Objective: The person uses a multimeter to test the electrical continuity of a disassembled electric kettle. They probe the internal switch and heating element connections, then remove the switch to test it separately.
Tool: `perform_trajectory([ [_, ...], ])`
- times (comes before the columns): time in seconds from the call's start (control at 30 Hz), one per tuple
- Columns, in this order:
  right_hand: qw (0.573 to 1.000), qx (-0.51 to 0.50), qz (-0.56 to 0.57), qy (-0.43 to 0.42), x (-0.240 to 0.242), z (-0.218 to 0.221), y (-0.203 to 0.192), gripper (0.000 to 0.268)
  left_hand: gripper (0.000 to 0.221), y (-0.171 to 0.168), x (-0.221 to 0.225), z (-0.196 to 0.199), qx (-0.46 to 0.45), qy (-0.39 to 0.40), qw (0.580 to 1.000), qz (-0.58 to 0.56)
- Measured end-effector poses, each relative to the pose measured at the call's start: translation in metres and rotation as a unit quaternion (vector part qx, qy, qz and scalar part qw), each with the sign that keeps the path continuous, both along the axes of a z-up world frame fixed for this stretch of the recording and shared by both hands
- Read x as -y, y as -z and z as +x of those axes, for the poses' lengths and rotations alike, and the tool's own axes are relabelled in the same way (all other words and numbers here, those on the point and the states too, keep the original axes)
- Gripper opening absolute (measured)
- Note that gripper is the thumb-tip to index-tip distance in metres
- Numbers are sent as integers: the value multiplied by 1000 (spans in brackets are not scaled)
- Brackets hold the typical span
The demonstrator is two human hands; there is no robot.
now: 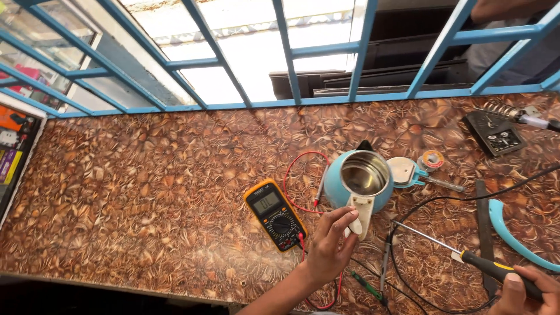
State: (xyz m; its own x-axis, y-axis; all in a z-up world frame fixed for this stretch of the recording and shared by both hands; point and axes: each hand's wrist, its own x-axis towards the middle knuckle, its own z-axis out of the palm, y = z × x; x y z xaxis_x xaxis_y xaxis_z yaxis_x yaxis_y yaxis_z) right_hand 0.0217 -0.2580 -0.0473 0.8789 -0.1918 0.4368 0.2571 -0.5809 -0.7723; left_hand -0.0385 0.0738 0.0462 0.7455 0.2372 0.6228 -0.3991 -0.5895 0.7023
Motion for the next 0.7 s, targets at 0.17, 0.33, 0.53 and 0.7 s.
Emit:
perform_trajectory([
  [0.17,999,0,38,36,-20,-1,14,23,43,11,10,-14,32,33,999,-7],
  [0.33,992,45,120,-3,-23,-7,32,19,49,17,38,-25,26,22,998,-55],
  [0.53,997,-56,52,-24,-30,-2,38,20,58,14,49,-29,-84,-43,981,-168],
  [0.7,982,-135,-104,-76,-21,13,33,26,50,5,48,-29,-55,-62,959,-271],
])
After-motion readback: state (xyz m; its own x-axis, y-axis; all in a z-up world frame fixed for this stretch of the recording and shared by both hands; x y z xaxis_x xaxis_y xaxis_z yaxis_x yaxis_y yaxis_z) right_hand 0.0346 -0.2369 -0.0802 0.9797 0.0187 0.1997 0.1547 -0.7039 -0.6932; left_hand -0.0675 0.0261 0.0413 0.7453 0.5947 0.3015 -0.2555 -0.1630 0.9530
